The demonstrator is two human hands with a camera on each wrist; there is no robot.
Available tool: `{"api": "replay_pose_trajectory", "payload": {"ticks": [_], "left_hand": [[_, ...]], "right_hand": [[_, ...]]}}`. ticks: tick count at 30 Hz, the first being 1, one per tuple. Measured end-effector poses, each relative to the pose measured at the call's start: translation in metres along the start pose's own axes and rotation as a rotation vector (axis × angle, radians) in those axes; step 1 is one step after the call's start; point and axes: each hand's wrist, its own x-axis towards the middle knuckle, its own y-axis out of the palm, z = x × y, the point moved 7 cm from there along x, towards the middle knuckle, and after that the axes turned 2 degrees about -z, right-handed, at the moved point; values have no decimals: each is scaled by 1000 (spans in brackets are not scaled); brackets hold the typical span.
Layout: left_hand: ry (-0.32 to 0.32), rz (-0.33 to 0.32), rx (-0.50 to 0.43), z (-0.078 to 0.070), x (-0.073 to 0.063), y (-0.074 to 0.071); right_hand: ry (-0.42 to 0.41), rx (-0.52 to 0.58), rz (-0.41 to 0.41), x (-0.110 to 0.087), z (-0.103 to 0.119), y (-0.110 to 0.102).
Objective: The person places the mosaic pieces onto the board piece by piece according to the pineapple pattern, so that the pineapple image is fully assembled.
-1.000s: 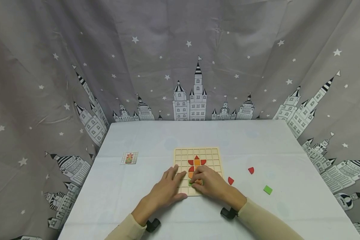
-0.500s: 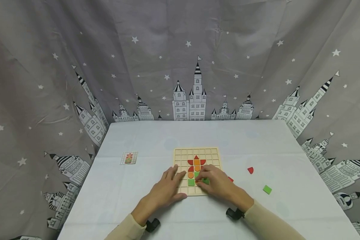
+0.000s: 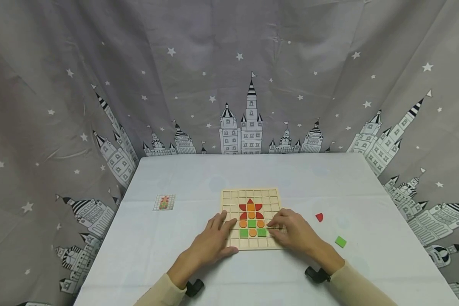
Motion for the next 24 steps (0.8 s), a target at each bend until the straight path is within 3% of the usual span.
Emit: {"api": "replay_pose_trajectory", "payload": {"ticks": [5,15,24], "left_hand": [[0,-3,-6,-1,0,0],[-6,-3,-5,0,0,1],[-15,-1,-13,0,1,0]], "right_hand": [[45,12,-31,-10,-13,-14],[16,-20,-133,-33,-32,-44],[109,-59,-141,-61,-58,-73]]}}
